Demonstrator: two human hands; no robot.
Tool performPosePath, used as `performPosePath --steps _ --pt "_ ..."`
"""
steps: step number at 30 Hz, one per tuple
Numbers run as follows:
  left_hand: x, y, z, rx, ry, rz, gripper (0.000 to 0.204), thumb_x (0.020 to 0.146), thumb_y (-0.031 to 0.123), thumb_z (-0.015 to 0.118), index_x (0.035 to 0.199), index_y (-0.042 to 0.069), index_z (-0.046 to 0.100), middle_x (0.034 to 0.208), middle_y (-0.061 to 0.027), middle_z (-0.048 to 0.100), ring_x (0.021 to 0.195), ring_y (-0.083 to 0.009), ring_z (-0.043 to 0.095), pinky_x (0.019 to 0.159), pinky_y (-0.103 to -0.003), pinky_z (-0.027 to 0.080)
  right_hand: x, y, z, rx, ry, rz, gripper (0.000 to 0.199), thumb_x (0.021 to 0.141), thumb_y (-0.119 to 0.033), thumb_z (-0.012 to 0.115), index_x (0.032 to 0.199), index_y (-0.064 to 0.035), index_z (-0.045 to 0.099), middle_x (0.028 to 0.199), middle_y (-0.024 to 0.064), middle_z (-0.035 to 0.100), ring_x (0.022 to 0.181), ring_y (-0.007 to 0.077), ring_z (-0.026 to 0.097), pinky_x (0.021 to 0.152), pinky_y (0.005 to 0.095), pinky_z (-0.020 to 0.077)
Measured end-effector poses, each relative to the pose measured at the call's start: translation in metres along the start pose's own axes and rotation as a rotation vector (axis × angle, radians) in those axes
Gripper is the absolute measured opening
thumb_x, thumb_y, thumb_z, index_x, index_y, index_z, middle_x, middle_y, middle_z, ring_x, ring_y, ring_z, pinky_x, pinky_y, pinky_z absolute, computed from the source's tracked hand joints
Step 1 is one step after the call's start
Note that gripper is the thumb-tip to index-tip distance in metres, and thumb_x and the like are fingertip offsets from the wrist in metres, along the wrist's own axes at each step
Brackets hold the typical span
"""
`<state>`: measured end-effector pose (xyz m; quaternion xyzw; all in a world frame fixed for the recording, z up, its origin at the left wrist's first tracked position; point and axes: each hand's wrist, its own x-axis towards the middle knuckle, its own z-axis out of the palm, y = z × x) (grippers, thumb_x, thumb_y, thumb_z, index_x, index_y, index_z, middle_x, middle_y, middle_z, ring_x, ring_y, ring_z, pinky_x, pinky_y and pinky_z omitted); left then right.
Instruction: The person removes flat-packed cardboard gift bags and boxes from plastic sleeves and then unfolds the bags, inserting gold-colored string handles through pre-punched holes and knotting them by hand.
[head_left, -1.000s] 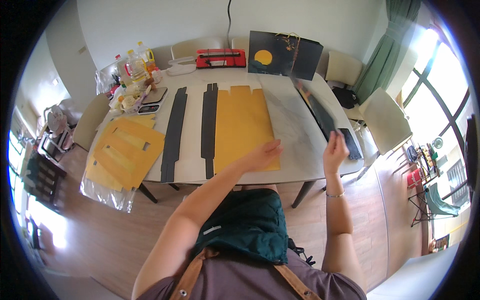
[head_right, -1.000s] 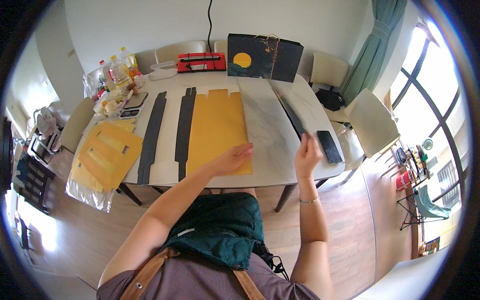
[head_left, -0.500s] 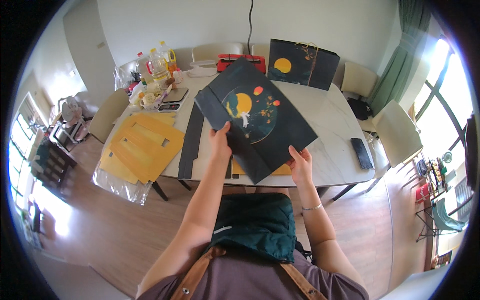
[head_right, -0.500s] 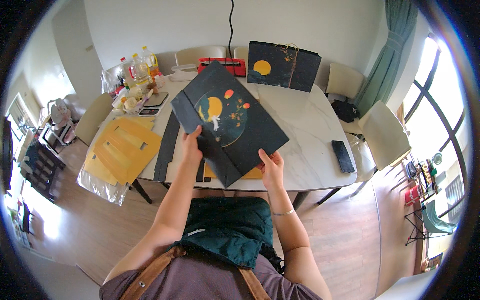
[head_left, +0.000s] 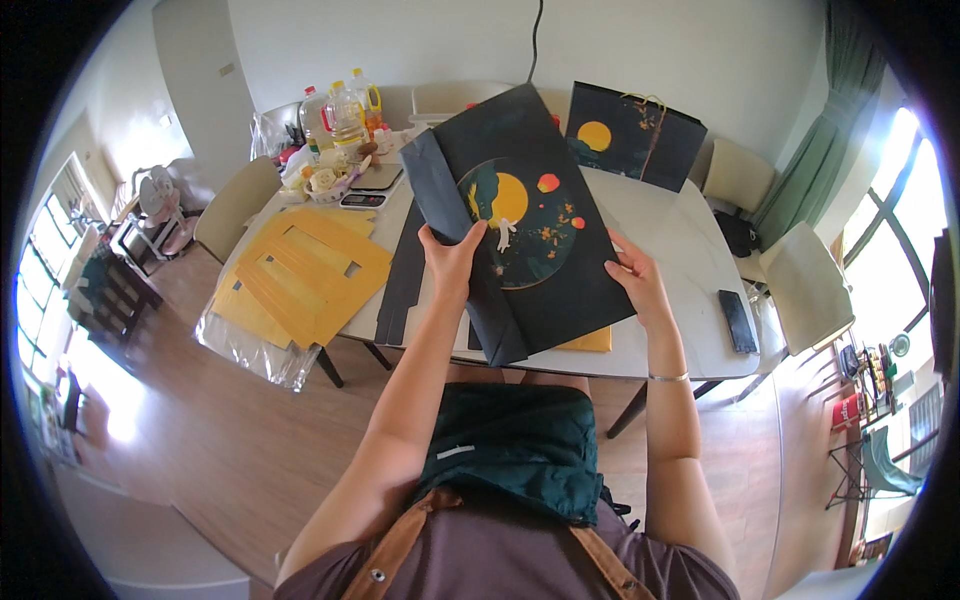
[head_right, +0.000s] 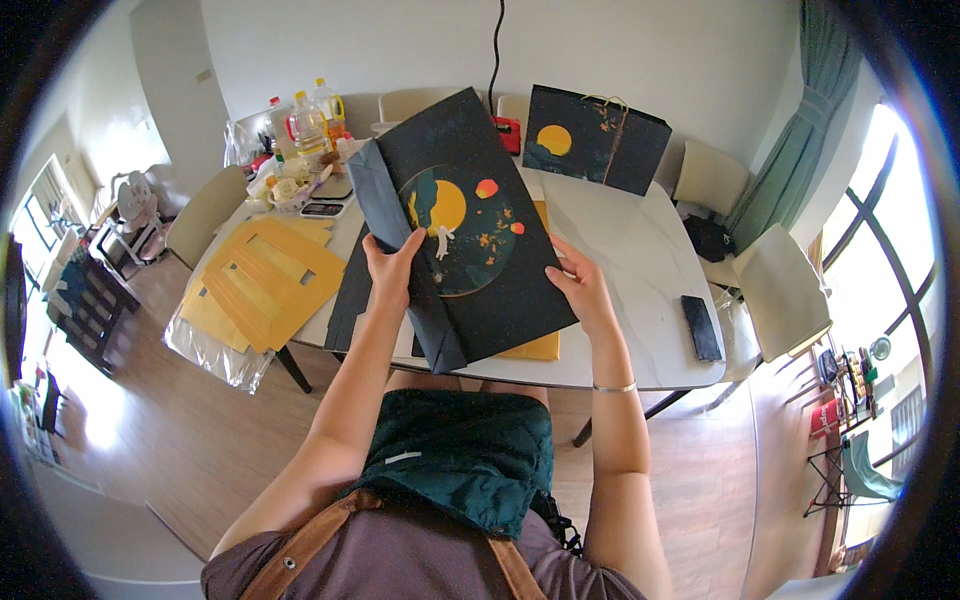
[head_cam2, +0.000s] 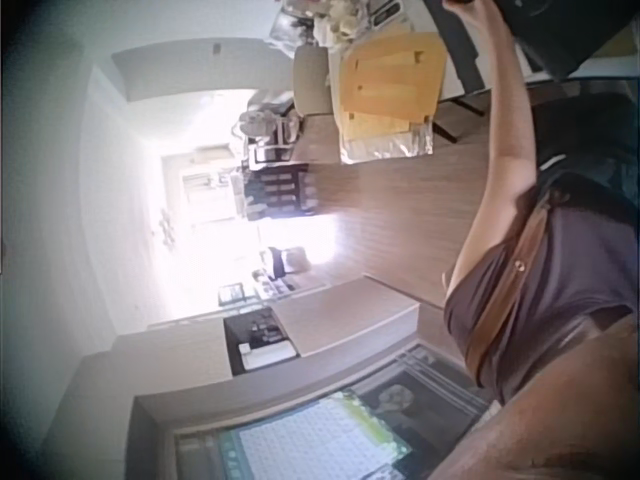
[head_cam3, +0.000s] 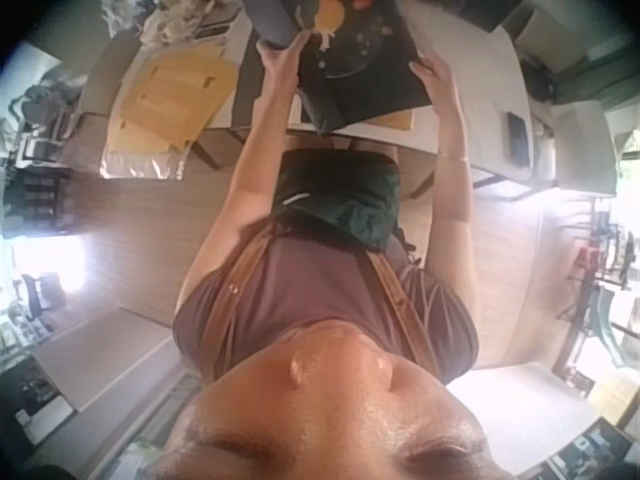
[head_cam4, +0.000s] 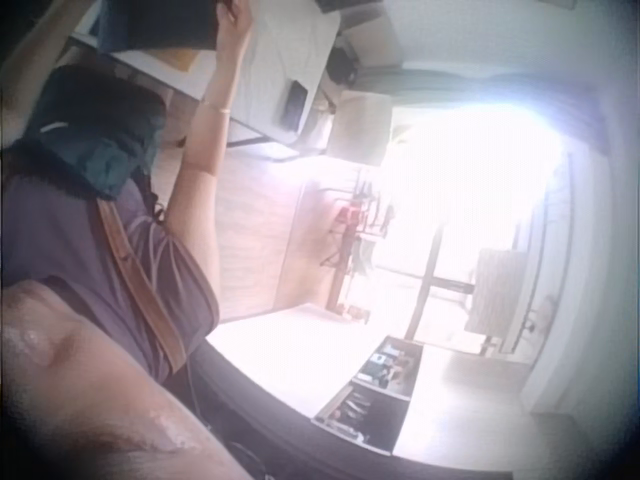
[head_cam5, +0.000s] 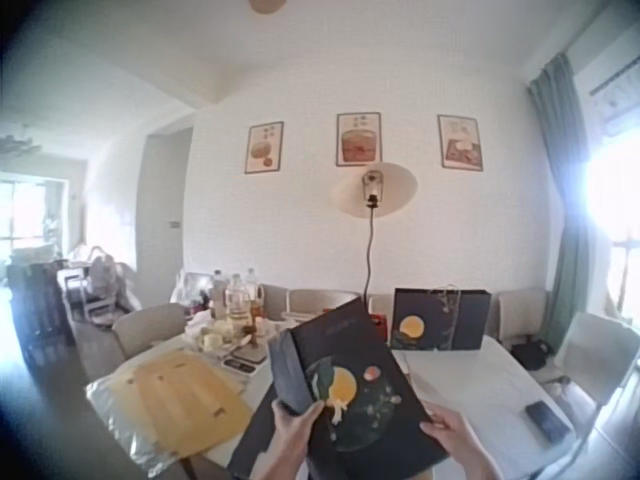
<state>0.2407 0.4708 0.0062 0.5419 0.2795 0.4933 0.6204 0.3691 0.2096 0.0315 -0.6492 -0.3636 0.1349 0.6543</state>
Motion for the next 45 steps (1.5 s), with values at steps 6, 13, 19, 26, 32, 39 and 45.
performPosePath --steps 6,13,19,26,32,39,45 --pt "-0.026 0.02 0.011 0.261 -0.158 0.253 0.084 0.066 0.032 0.083 0.127 -0.005 0.039 0.111 -0.0237 0.059 0.102 -0.0317 0.06 0.088 -0.038 0.047 0.035 -0.02 0.004 -0.053 -0.003 -0.24 0.061 0.089 0.002 0.057 0.145 -0.002 0.032 0.135 0.0068 0.05 0.118 0.0139 0.05 0.102 0.0278 0.0371" --pt "-0.021 0.002 0.021 0.373 -0.296 0.116 0.093 0.064 0.037 0.084 0.13 -0.008 0.036 0.117 -0.0273 0.057 0.109 -0.0364 0.058 0.092 -0.04 0.045 0.087 -0.071 0.006 -0.187 0.196 -0.329 0.06 0.09 0.001 0.057 0.146 -0.0063 0.035 0.136 0.0061 0.051 0.116 0.0132 0.051 0.1 0.0266 0.0389" --pt "0.037 0.067 0.058 0.501 -0.114 0.265 0.104 0.065 0.051 0.08 0.135 -0.008 0.032 0.132 -0.0285 0.048 0.122 -0.038 0.049 0.101 -0.041 0.04 0.098 -0.064 0.013 -0.169 0.203 -0.411 0.062 0.089 0.001 0.059 0.146 -0.008 0.036 0.136 0.0079 0.053 0.106 0.0122 0.056 0.101 0.0276 0.0388" --pt "0.078 0.107 0.078 0.433 0.017 0.36 0.099 0.062 0.061 0.077 0.132 0.001 0.04 0.122 -0.0211 0.058 0.115 -0.0377 0.055 0.094 -0.042 0.043 0.112 -0.082 0.028 -0.271 0.421 -0.453 0.057 0.085 0.0 0.064 0.138 -0.007 0.045 0.126 0.0098 0.059 0.108 0.0173 0.058 0.096 0.0304 0.0436" --pt "0.065 0.138 0.08 0.466 0.036 0.332 0.11 0.06 0.067 0.077 0.133 -0.006 0.04 0.123 -0.0279 0.056 0.116 -0.0377 0.055 0.097 -0.04 0.043 0.126 -0.084 0.034 -0.16 0.522 -0.679 0.054 0.082 -0.001 0.068 0.132 -0.0058 0.05 0.122 0.0111 0.061 0.115 0.0215 0.057 0.094 0.0312 0.0447" --pt "0.079 0.127 0.069 0.585 0.054 0.237 0.101 0.061 0.069 0.073 0.131 0.002 0.044 0.121 -0.0195 0.06 0.113 -0.0351 0.058 0.093 -0.042 0.045 0.12 -0.081 0.057 -0.535 0.732 -0.77 0.049 0.084 -0.013 0.066 0.13 -0.0043 0.051 0.111 0.0209 0.063 0.094 0.0366 0.063 0.08 0.0371 0.0504" --pt "0.091 0.105 0.061 0.559 0.136 0.243 0.099 0.061 0.069 0.073 0.128 0.001 0.047 0.118 -0.0202 0.062 0.11 -0.0361 0.059 0.093 -0.043 0.045 0.122 -0.083 0.073 -0.375 0.736 -0.717 0.028 0.084 -0.018 0.068 0.105 -0.0022 0.058 0.081 0.0161 0.064 0.072 0.0299 0.062 0.065 0.0365 0.0477"
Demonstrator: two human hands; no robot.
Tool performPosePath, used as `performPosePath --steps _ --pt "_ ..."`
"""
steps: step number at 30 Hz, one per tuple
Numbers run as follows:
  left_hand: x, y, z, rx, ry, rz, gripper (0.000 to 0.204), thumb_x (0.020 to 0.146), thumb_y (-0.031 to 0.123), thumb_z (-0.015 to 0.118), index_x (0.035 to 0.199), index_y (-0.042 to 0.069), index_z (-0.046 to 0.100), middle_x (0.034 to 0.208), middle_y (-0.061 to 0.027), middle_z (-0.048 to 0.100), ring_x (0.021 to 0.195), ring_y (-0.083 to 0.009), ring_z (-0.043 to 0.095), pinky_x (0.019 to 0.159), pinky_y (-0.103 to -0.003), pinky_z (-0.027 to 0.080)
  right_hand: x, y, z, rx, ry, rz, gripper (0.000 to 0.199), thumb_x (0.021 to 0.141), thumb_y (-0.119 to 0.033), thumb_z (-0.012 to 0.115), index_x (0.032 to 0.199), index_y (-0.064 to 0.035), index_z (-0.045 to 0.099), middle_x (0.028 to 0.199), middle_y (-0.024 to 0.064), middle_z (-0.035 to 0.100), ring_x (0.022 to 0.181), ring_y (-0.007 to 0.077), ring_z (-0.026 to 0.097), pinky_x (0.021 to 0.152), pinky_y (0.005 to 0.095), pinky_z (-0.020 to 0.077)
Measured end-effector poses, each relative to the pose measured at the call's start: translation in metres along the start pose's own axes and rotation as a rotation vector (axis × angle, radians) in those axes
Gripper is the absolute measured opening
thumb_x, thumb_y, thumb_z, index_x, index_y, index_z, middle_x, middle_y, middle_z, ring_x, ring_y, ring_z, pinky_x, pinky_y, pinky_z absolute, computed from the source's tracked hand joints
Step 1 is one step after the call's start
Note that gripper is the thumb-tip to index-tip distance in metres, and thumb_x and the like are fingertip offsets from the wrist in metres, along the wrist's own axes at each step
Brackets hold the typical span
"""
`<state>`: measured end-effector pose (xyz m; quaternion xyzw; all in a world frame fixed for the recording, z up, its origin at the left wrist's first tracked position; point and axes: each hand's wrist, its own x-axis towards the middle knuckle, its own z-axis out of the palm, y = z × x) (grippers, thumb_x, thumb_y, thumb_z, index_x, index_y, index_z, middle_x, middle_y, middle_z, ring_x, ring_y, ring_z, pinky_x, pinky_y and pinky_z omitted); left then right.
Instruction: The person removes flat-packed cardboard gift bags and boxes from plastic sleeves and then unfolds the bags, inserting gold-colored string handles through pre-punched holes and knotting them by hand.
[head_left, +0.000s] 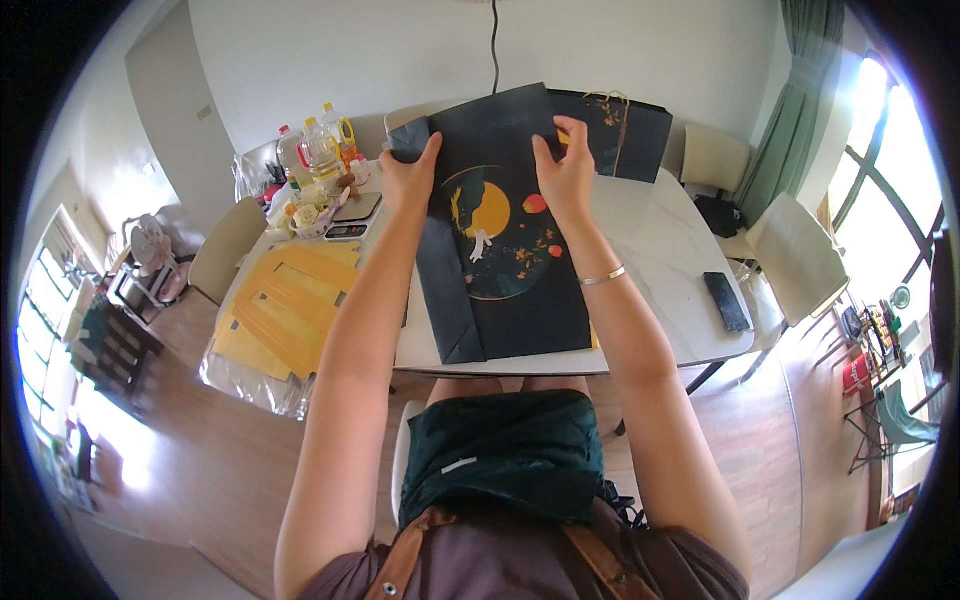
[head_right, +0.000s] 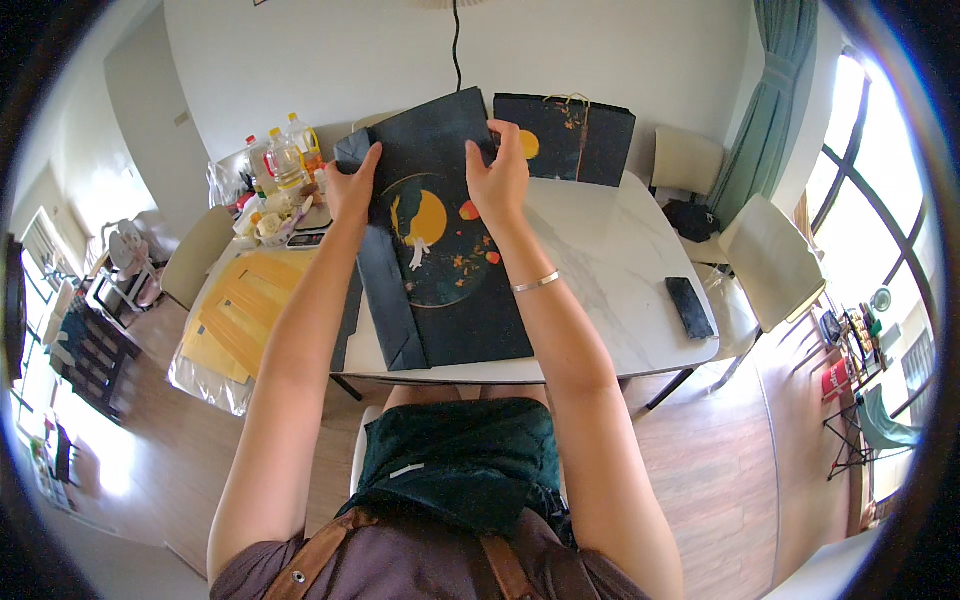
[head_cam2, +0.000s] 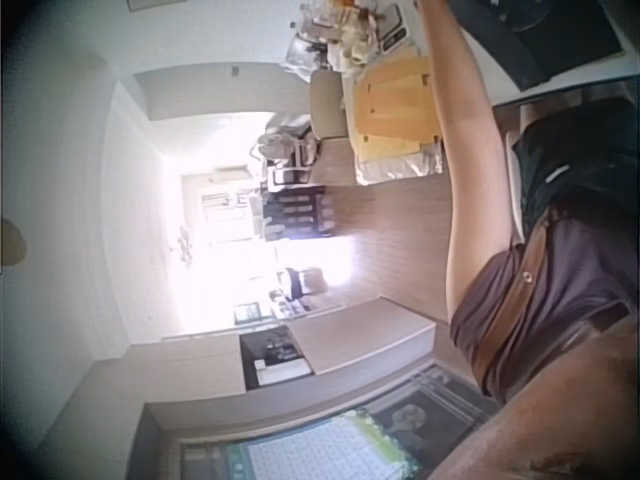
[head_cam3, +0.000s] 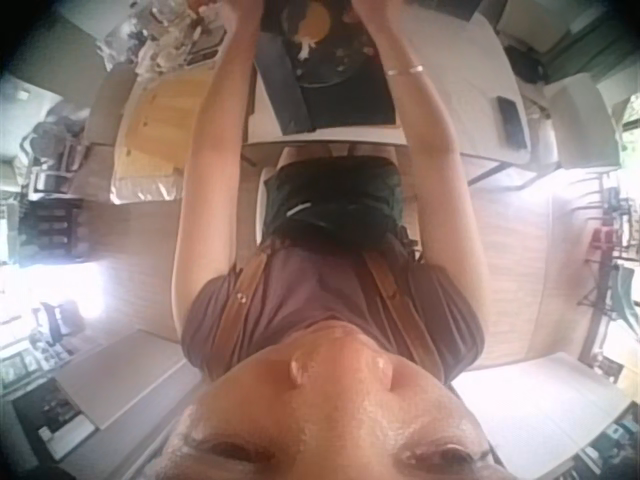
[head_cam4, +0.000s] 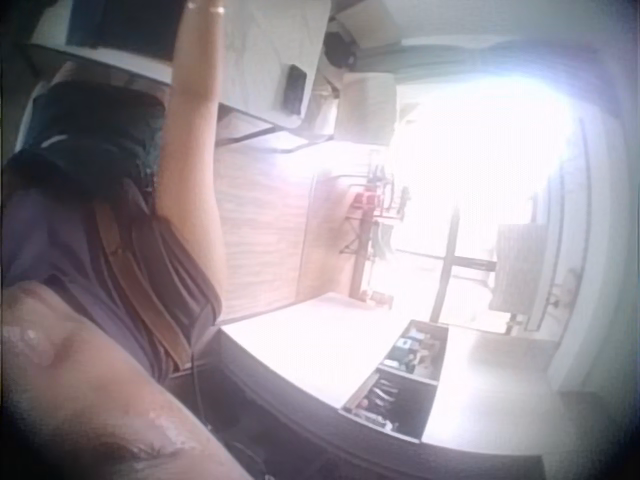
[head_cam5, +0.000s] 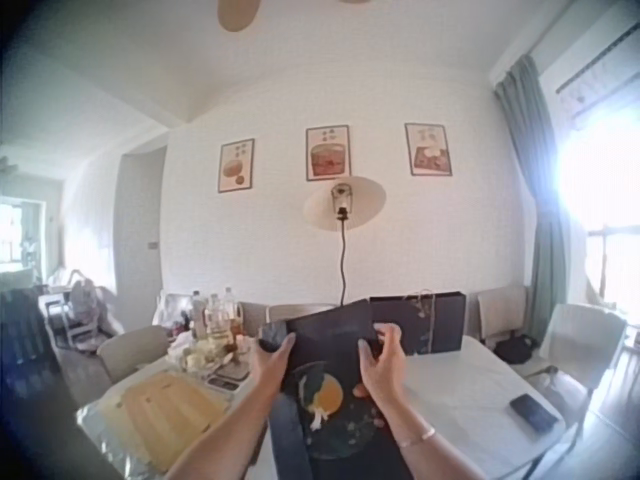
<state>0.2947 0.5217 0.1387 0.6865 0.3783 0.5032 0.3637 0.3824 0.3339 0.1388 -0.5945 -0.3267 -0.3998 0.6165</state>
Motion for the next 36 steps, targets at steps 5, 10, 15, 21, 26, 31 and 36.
performPosePath --steps 5,10,15,21,26,31,36 --pt "0.01 -0.016 -0.006 0.02 -0.078 0.034 0.084 0.062 0.061 0.076 0.116 -0.001 0.059 0.118 -0.0212 0.062 0.111 -0.0343 0.059 0.093 -0.041 0.046 -0.005 0.025 0.006 0.224 -0.256 0.446 0.021 0.086 -0.022 0.069 0.083 -0.0023 0.062 0.071 0.0049 0.062 0.065 0.0128 0.056 0.058 0.0276 0.0407" --pt "0.055 -0.072 -0.006 0.081 -0.262 0.171 0.078 0.062 0.051 0.08 0.115 -0.003 0.059 0.109 -0.0196 0.066 0.105 -0.032 0.061 0.089 -0.039 0.047 -0.022 0.048 0.013 0.662 -0.409 0.823 0.016 0.089 -0.017 0.066 0.092 -0.0011 0.067 0.081 0.0004 0.066 0.07 0.0094 0.057 0.062 0.0248 0.0434" --pt "0.043 -0.094 -0.018 -0.228 -0.573 -0.079 0.076 0.072 0.036 0.079 0.135 0.016 0.043 0.11 -0.0089 0.063 0.074 -0.021 0.064 0.058 -0.035 0.052 -0.025 0.057 -0.002 0.673 -0.415 1.084 0.02 0.088 -0.015 0.066 0.097 0.0017 0.067 0.091 0.0104 0.069 0.08 0.02 0.065 0.072 0.0316 0.0512" --pt "0.041 -0.106 -0.029 -0.33 -0.787 -0.209 0.065 0.071 0.02 0.074 0.13 0.016 0.048 0.098 -0.006 0.06 0.085 -0.0182 0.058 0.073 -0.033 0.049 -0.032 0.072 0.001 0.645 -0.496 1.214 0.027 0.086 -0.018 0.067 0.101 0.0039 0.066 0.101 0.0165 0.068 0.092 0.0276 0.064 0.083 0.0378 0.0504" --pt "0.002 -0.116 0.004 -0.022 -0.549 -0.015 0.088 0.065 0.013 0.072 0.142 0.02 0.028 0.104 -0.0128 0.058 0.09 -0.024 0.058 0.079 -0.037 0.051 -0.032 0.076 0.016 0.662 -0.516 1.162 0.032 0.086 -0.019 0.068 0.108 0.0038 0.064 0.104 0.0152 0.067 0.095 0.0263 0.063 0.088 0.0352 0.0473" --pt "-0.021 -0.092 -0.032 -0.121 -0.921 -0.369 0.106 0.065 0.006 0.068 0.151 0.02 0.007 0.107 -0.0129 0.056 0.076 -0.027 0.058 0.061 -0.048 0.054 -0.026 0.086 0.008 0.465 -0.353 1.092 0.038 0.084 -0.02 0.071 0.113 0.005 0.062 0.11 0.0143 0.066 0.1 0.0247 0.061 0.091 0.0342 0.0447" --pt "-0.01 -0.103 -0.039 -0.304 -1.1 -0.477 0.108 0.065 0.002 0.068 0.152 0.017 0.006 0.115 -0.0144 0.057 0.091 -0.0268 0.062 0.063 -0.047 0.055 -0.02 0.096 -0.004 0.646 -0.546 1.146 0.049 0.083 -0.021 0.072 0.122 0.0038 0.056 0.12 0.0161 0.061 0.11 0.0248 0.057 0.096 0.0348 0.042"
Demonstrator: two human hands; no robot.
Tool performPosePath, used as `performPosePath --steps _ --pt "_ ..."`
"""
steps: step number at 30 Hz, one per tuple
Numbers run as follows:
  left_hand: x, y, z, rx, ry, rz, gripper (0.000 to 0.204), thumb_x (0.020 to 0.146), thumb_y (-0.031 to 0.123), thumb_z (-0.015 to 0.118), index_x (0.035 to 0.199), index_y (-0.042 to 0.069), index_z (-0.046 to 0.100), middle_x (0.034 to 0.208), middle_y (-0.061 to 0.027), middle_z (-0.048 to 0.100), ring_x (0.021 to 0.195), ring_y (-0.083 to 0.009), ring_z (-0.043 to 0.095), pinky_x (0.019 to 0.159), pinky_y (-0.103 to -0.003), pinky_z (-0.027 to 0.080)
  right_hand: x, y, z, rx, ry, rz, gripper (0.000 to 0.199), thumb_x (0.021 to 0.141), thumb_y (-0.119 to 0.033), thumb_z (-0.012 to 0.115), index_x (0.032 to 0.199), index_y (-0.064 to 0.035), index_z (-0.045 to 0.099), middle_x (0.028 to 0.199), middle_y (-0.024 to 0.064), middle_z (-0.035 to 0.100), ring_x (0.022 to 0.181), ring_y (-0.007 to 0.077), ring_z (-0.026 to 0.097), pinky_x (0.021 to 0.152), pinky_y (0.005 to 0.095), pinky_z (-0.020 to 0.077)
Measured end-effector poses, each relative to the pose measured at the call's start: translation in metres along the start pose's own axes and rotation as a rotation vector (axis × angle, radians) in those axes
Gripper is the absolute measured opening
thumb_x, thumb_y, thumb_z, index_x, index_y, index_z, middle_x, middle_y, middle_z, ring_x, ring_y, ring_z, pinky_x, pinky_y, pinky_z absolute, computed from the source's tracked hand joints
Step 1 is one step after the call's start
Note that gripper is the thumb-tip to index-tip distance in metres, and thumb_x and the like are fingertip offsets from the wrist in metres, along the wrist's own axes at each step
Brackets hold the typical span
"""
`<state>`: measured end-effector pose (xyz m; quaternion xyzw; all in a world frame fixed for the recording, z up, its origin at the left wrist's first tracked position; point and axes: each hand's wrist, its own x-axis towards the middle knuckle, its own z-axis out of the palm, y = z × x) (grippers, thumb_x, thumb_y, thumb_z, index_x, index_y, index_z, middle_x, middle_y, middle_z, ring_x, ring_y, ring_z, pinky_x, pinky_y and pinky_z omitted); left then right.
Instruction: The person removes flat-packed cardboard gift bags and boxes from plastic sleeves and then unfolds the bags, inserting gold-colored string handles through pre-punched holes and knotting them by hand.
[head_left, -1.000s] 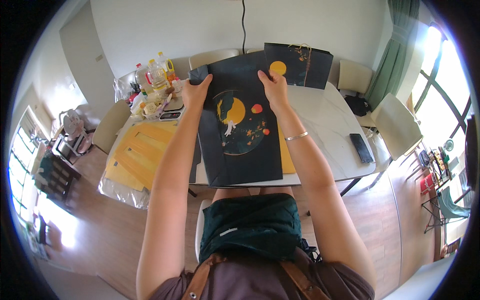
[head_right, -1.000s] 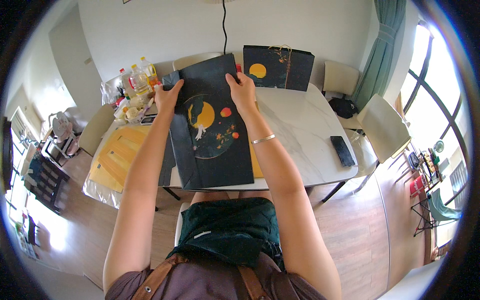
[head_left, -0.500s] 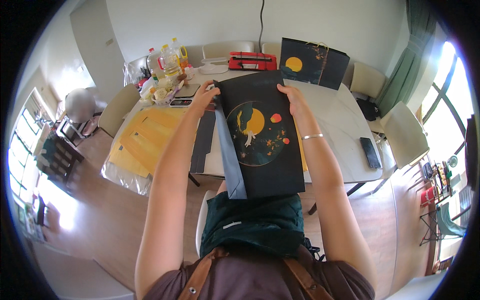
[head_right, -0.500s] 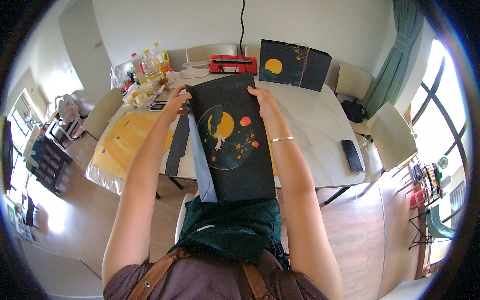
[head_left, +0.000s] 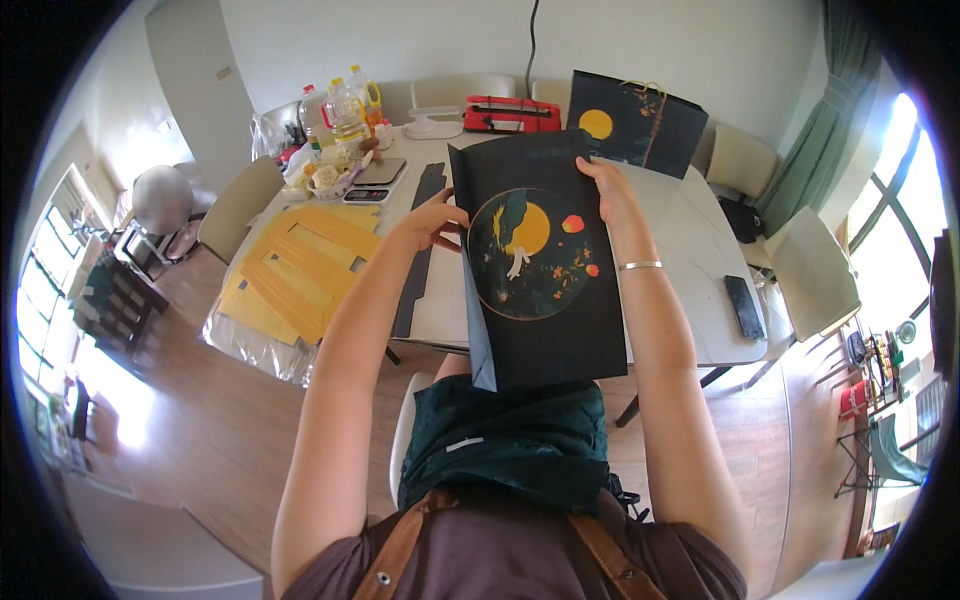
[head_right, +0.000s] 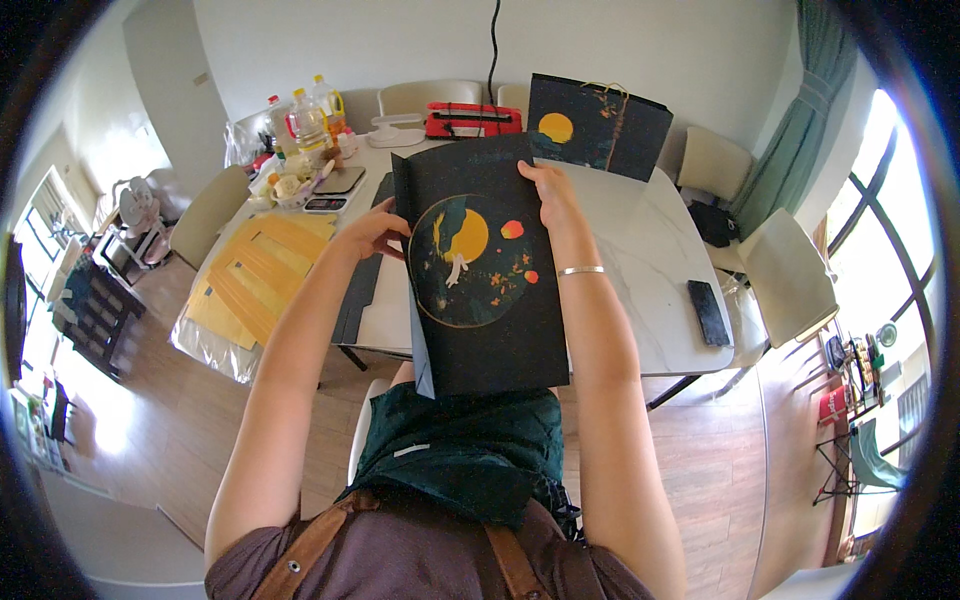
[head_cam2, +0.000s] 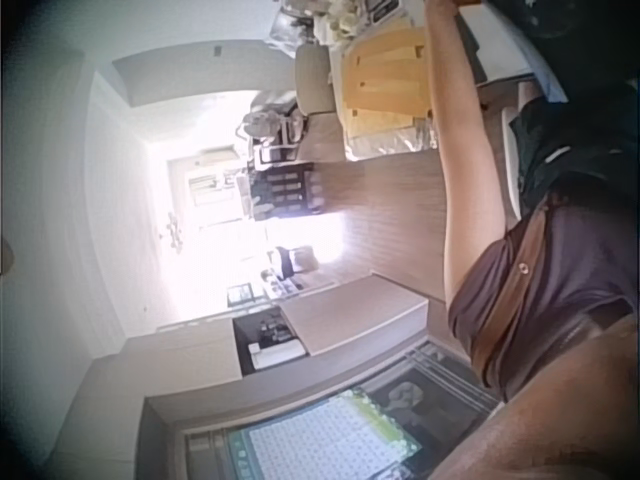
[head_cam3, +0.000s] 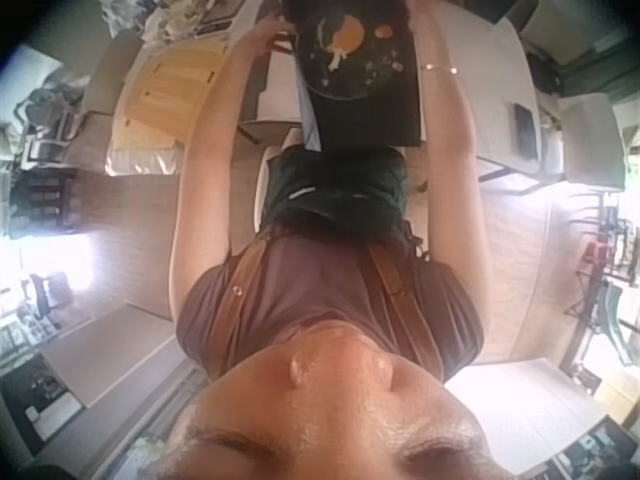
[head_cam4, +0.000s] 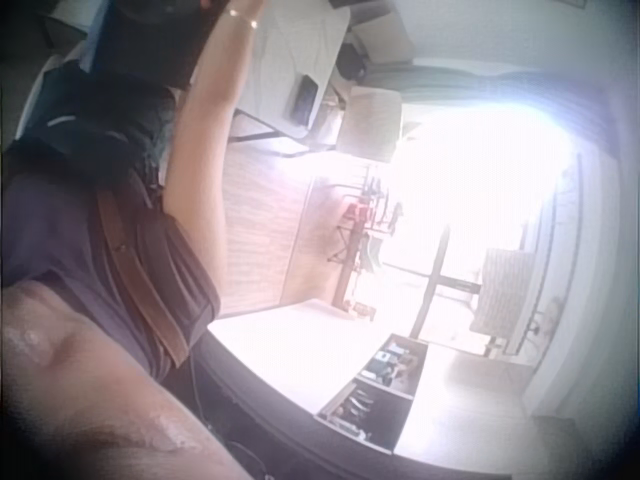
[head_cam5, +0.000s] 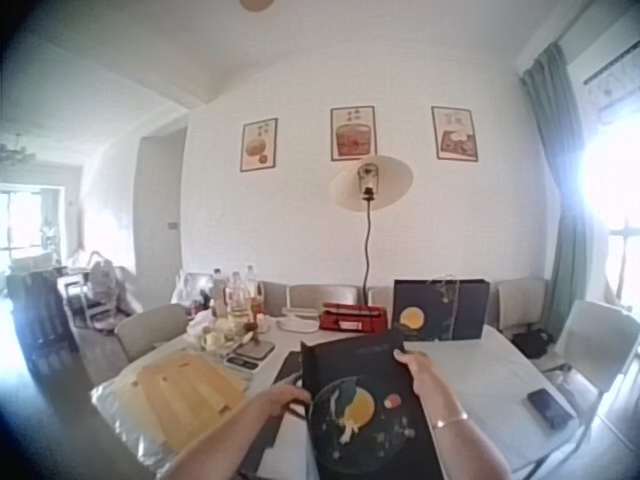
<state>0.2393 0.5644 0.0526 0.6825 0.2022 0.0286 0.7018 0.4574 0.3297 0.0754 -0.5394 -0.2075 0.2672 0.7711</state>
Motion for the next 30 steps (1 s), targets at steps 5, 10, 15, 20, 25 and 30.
performPosePath --steps 5,10,15,20,25,30 --pt "-0.018 -0.025 0.04 0.333 -0.07 -0.02 0.103 0.062 0.004 0.07 0.15 0.009 0.017 0.11 -0.012 0.059 0.093 -0.0237 0.062 0.064 -0.047 0.055 0.025 0.008 -0.016 -0.026 0.362 -0.16 0.045 0.083 -0.018 0.072 0.12 0.0019 0.058 0.11 0.0154 0.066 0.101 0.0246 0.062 0.091 0.0346 0.0463" --pt "-0.009 -0.028 0.02 0.07 0.107 0.051 0.075 0.065 0.009 0.067 0.135 0.003 0.041 0.095 -0.0075 0.059 0.087 -0.0212 0.058 0.066 -0.044 0.051 -0.033 -0.032 0.015 0.077 0.164 -0.161 0.048 0.08 -0.02 0.076 0.12 0.0017 0.058 0.109 0.0121 0.067 0.098 0.0196 0.063 0.091 0.0307 0.0458" --pt "-0.003 0.012 0.018 -0.053 0.317 0.436 0.071 0.061 0.006 0.07 0.126 0.004 0.041 0.109 -0.01 0.052 0.099 -0.0242 0.054 0.078 -0.042 0.048 -0.067 -0.035 0.026 -0.373 -0.203 -0.308 0.035 0.077 -0.011 0.078 0.107 0.0003 0.065 0.106 0.0075 0.068 0.088 0.013 0.062 0.083 0.0281 0.0488" --pt "0.004 0.019 0.016 0.598 0.738 1.157 0.065 0.064 0.008 0.072 0.121 0.002 0.041 0.113 -0.014 0.049 0.105 -0.028 0.051 0.089 -0.035 0.043 -0.059 -0.029 0.007 -0.549 -0.203 -0.583 0.02 0.077 -0.007 0.075 0.097 -0.0054 0.072 0.107 0.0078 0.069 0.101 0.0149 0.061 0.088 0.0288 0.047" --pt "0.036 -0.022 -0.009 0.462 0.906 1.592 0.052 0.073 0.011 0.073 0.117 0.004 0.045 0.129 -0.0181 0.046 0.113 -0.0268 0.049 0.094 -0.035 0.041 -0.05 -0.002 -0.003 -1.317 0.094 -1.282 0.037 0.086 -0.011 0.058 0.122 -0.0146 0.065 0.123 0.0035 0.063 0.119 0.0206 0.053 0.099 0.0341 0.0364" --pt "0.023 -0.029 0.018 0.417 0.942 1.545 0.051 0.074 0.015 0.072 0.116 0.004 0.046 0.121 -0.0154 0.05 0.105 -0.0257 0.052 0.09 -0.034 0.043 -0.081 0.012 0.002 -1.177 0.143 -1.295 0.037 0.087 -0.009 0.054 0.122 -0.0134 0.064 0.121 0.0077 0.063 0.113 0.021 0.057 0.093 0.0327 0.0411"
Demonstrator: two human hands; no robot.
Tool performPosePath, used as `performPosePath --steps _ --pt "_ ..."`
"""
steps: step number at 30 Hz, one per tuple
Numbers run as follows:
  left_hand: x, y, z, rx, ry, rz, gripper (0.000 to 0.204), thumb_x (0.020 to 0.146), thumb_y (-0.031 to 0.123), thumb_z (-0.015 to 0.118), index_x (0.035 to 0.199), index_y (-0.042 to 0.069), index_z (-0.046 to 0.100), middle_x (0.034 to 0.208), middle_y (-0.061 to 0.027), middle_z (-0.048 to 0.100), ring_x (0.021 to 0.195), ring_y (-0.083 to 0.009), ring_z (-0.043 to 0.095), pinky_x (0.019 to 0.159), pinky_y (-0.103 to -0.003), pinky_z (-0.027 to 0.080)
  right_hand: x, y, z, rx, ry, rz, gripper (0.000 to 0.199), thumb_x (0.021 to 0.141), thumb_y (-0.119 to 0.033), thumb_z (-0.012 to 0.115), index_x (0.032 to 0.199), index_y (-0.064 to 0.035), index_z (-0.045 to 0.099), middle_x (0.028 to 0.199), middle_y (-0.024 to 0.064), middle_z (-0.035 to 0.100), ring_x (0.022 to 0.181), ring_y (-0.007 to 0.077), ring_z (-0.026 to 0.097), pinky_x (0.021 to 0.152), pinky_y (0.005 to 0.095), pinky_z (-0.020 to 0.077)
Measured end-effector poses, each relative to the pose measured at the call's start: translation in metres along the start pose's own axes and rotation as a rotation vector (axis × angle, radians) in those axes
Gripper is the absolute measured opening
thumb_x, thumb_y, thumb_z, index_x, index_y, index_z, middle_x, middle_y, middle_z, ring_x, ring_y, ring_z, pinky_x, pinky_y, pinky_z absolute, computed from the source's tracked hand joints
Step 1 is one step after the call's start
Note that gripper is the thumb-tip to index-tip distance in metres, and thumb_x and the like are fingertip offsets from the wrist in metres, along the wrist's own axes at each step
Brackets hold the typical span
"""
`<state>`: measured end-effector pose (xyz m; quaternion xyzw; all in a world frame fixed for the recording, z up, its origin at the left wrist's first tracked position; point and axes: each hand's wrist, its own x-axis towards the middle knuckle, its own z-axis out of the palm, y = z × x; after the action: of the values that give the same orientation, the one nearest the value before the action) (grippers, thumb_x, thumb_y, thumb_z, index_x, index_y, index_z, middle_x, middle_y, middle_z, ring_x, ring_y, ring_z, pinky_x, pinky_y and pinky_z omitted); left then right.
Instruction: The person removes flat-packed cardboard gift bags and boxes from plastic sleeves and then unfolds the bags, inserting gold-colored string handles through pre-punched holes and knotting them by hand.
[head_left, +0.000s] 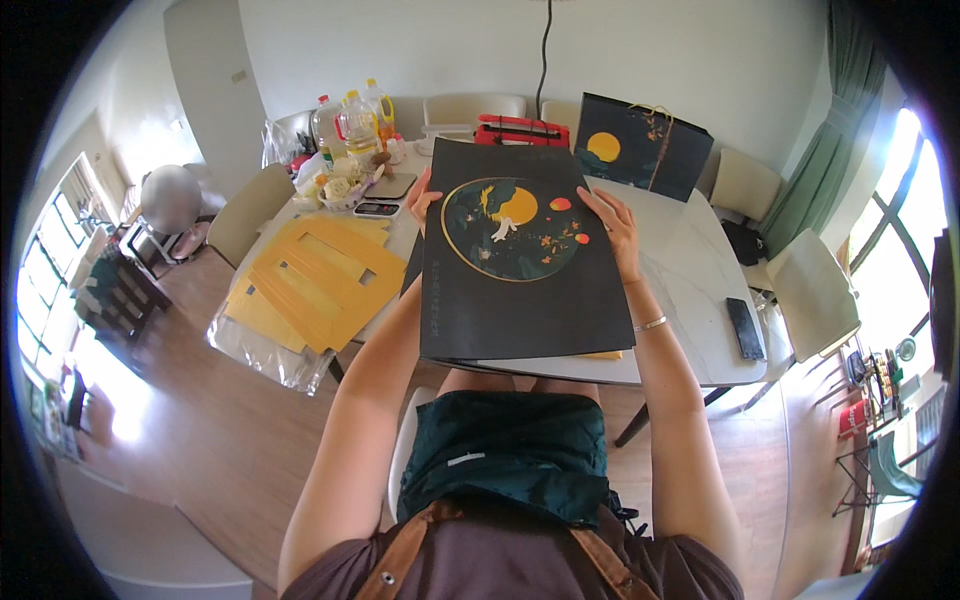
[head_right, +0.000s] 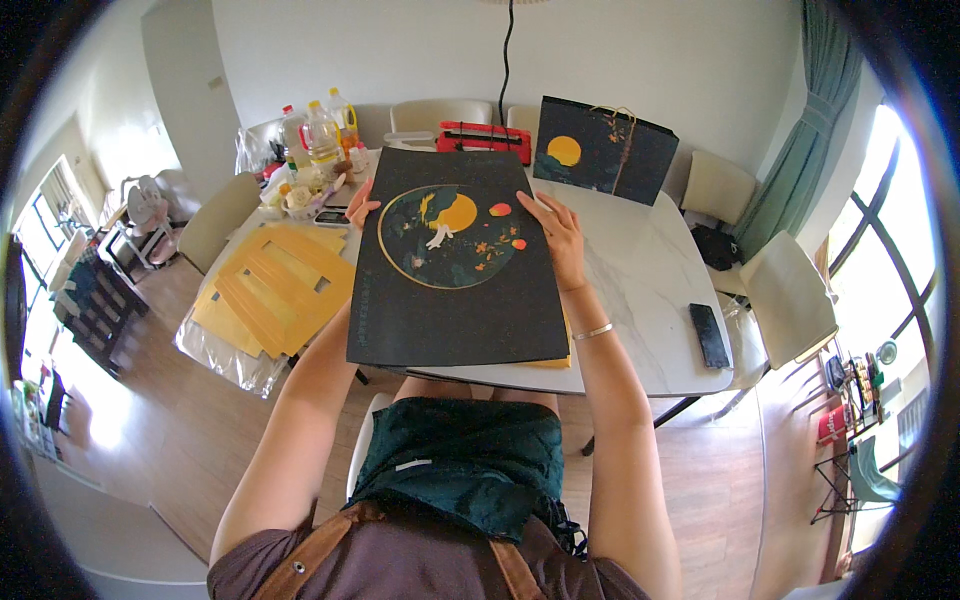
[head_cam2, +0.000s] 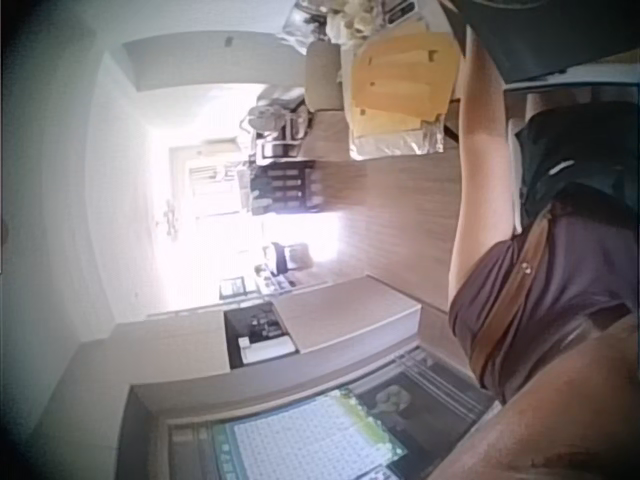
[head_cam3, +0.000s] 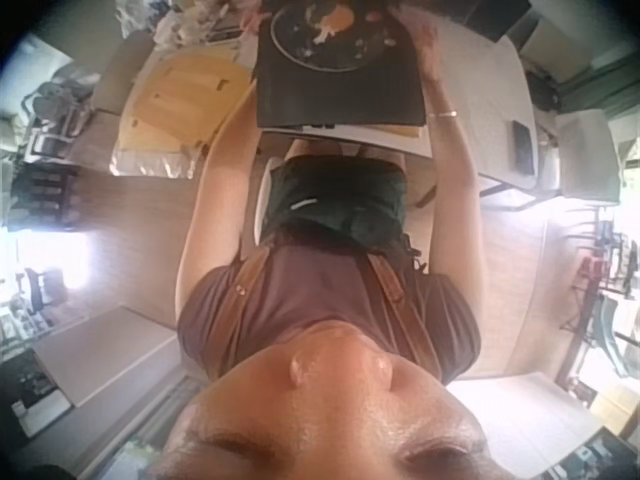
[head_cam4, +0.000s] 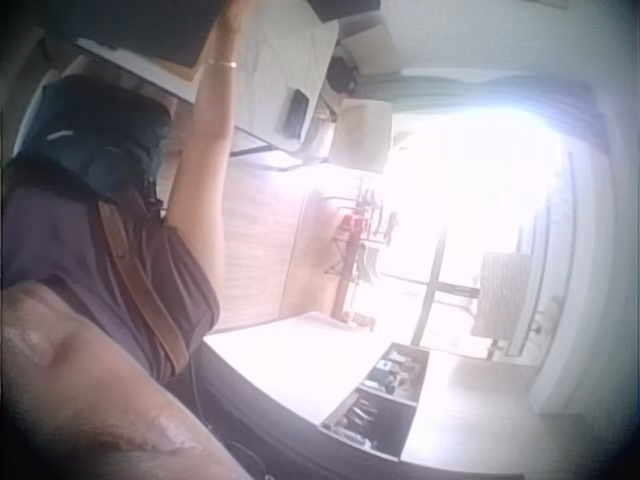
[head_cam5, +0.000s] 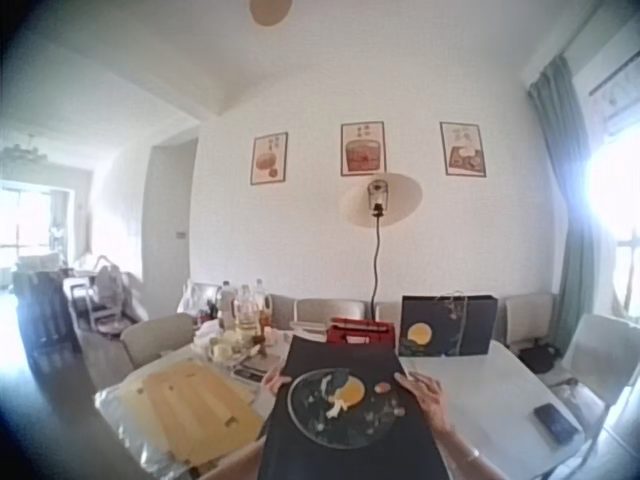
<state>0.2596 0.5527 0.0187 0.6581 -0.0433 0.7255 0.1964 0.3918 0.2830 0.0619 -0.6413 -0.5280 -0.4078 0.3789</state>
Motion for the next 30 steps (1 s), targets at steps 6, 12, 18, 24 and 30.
performPosePath --steps 6,12,18,24,30 --pt "0.0 0.012 -0.007 0.04 -0.053 0.003 0.05 0.074 0.019 0.072 0.116 0.004 0.048 0.11 -0.0121 0.055 0.096 -0.0244 0.055 0.085 -0.034 0.045 -0.004 0.005 -0.001 0.094 0.033 0.097 0.039 0.087 -0.005 0.053 0.124 -0.0115 0.063 0.118 0.007 0.063 0.108 0.024 0.059 0.091 0.0314 0.0451" --pt "0.01 0.033 -0.002 0.059 -0.144 -0.091 0.05 0.075 0.024 0.072 0.115 0.003 0.05 0.1 -0.0088 0.061 0.087 -0.0231 0.059 0.081 -0.033 0.047 -0.003 0.016 -0.002 0.231 0.027 0.142 0.035 0.084 -0.005 0.06 0.118 -0.0108 0.066 0.112 0.0076 0.064 0.103 0.0257 0.059 0.088 0.0322 0.047" --pt "0.031 0.014 0.007 -0.045 -0.48 -0.819 0.054 0.068 0.028 0.074 0.109 -0.001 0.054 0.083 -0.0075 0.065 0.076 -0.0203 0.062 0.067 -0.033 0.048 0.042 0.016 -0.002 0.584 -0.004 0.505 0.021 0.087 -0.018 0.069 0.082 0.0015 0.063 0.071 0.0051 0.059 0.066 0.0104 0.05 0.06 0.0274 0.0414" --pt "0.05 0.027 0.004 -0.534 -0.679 -1.437 0.042 0.077 0.018 0.066 0.115 0.003 0.054 0.089 -0.0035 0.06 0.075 -0.0146 0.06 0.067 -0.03 0.052 0.06 0.041 -0.015 0.831 -0.2 0.866 0.022 0.09 -0.022 0.066 0.081 -0.002 0.067 0.071 -0.0041 0.06 0.06 0.004 0.049 0.055 0.022 0.0381" --pt "0.034 0.026 -0.006 -0.697 -0.644 -1.517 0.047 0.076 0.016 0.066 0.119 0.004 0.051 0.093 -0.0046 0.06 0.084 -0.0173 0.06 0.074 -0.038 0.053 0.049 0.033 -0.01 0.918 -0.229 0.993 0.021 0.091 -0.021 0.065 0.09 -0.0011 0.069 0.084 0.0009 0.068 0.07 0.0069 0.06 0.064 0.0221 0.0464"
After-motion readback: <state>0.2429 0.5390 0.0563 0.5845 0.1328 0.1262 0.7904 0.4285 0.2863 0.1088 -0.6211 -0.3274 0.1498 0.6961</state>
